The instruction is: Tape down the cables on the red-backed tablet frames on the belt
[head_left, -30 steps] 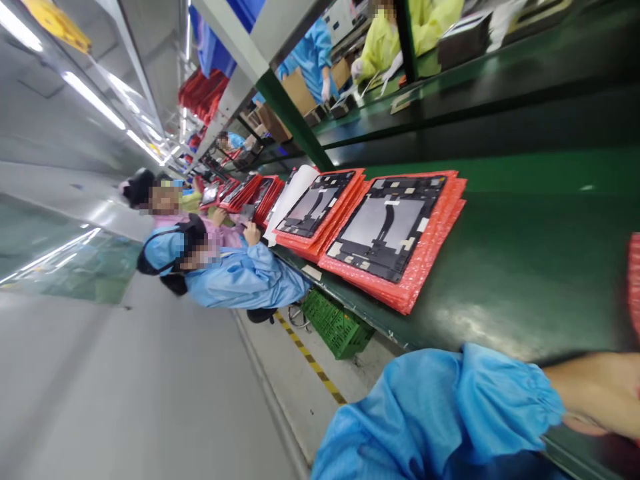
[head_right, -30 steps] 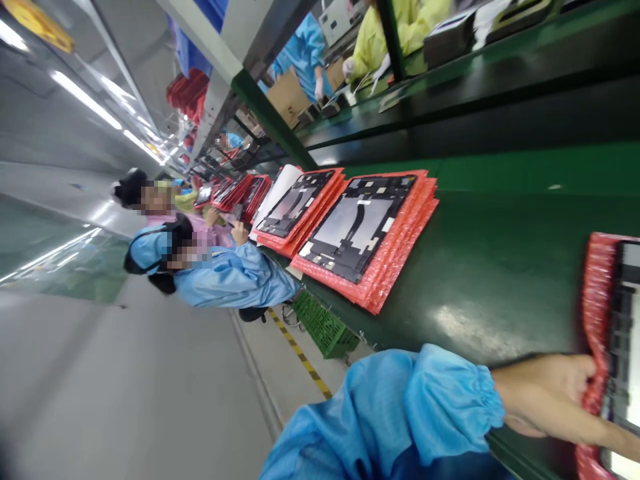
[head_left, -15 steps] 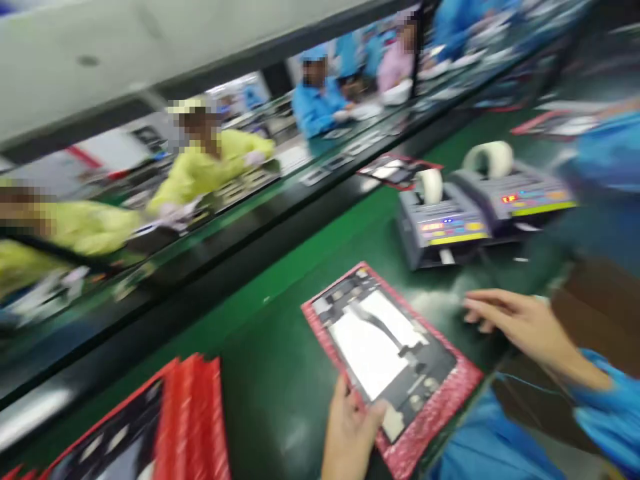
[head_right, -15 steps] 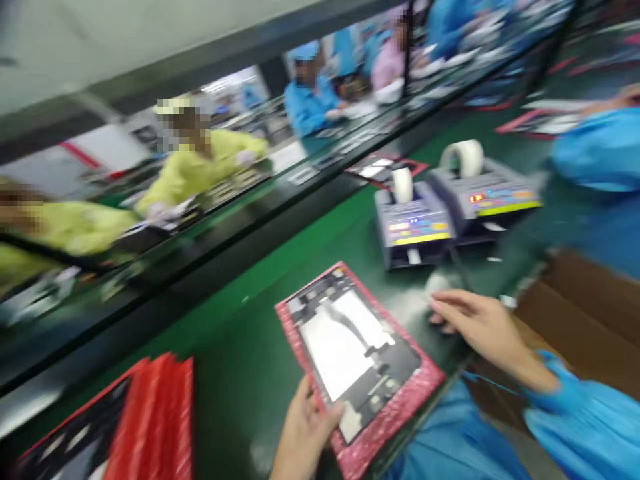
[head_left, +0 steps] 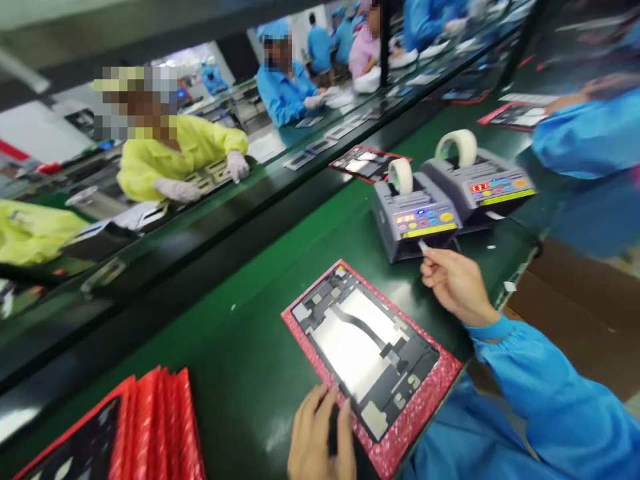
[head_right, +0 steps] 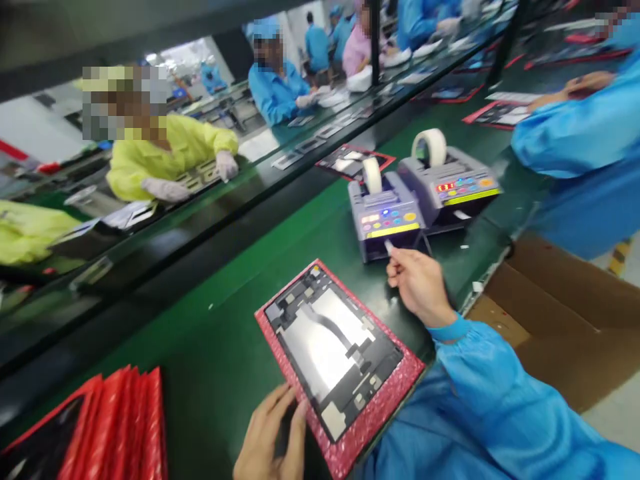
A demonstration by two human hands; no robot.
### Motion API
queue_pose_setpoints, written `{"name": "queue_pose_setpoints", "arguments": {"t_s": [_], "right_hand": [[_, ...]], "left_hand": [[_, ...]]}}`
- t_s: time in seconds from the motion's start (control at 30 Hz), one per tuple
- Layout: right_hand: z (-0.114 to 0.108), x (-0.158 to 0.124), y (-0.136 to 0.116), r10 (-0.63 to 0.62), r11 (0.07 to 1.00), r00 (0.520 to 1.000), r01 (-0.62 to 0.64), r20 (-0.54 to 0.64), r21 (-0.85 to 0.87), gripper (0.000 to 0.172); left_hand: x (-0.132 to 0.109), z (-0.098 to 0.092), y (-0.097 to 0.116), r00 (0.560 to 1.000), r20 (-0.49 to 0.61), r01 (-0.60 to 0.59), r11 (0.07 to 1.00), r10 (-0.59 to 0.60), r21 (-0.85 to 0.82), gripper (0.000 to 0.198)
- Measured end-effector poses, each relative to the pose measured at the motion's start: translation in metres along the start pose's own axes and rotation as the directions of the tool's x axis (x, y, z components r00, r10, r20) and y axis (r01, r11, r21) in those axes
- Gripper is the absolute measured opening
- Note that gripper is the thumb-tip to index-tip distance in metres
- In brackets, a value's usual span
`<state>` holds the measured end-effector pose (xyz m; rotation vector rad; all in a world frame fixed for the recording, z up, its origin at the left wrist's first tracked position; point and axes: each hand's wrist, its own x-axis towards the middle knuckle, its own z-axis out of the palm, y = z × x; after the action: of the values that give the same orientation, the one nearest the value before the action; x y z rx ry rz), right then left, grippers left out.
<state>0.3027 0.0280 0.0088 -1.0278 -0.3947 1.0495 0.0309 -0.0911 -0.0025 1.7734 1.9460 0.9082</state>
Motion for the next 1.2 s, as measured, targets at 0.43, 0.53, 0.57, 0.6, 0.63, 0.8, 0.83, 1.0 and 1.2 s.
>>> {"name": "queue_pose_setpoints", "arguments": {"t_s": [0.43,0.53,0.57,0.6,0.63,0.8,0.83,1.0,1.2], "right_hand": [[0.06,-0.002,0.003,0.543,0.626,0.491,0.303,0.681,-0.718,0.024],[0.089,0.021,0.03,0.736,0.526,0.285,0.328,0.613,-0.784,0.023],[0.096,0.027,0.039,0.774,0.496,0.246,0.335,0.583,-0.801,0.022],[0.101,0.033,0.046,0.803,0.469,0.215,0.347,0.556,-0.812,0.022],[0.104,0.037,0.052,0.823,0.445,0.196,0.361,0.533,-0.82,0.021],[0.109,0.041,0.057,0.856,0.376,0.196,0.399,0.479,-0.836,0.017],[0.11,0.04,0.056,0.858,0.367,0.203,0.401,0.472,-0.839,0.016],[0.115,0.032,0.056,0.832,0.33,0.26,0.478,0.49,-0.814,0.015],[0.104,0.028,0.057,0.698,0.308,0.467,0.489,0.543,-0.816,0.016]], "left_hand": [[0.052,0.048,0.052,0.969,0.208,-0.216,0.859,0.132,0.464,0.046],[0.057,0.051,0.048,0.978,0.178,-0.187,0.844,0.11,0.502,0.046],[0.057,0.053,0.048,0.98,0.166,-0.179,0.839,0.107,0.513,0.046],[0.057,0.054,0.047,0.982,0.155,-0.175,0.835,0.108,0.522,0.046],[0.057,0.054,0.047,0.982,0.149,-0.177,0.832,0.115,0.525,0.046],[0.056,0.052,0.046,0.968,0.178,-0.243,0.823,0.175,0.514,0.046],[0.056,0.051,0.047,0.966,0.185,-0.254,0.82,0.183,0.513,0.046],[0.059,0.048,0.045,0.95,0.219,-0.308,0.801,0.224,0.513,0.046],[0.059,0.046,0.042,0.936,0.243,-0.346,0.785,0.254,0.513,0.045]]}}
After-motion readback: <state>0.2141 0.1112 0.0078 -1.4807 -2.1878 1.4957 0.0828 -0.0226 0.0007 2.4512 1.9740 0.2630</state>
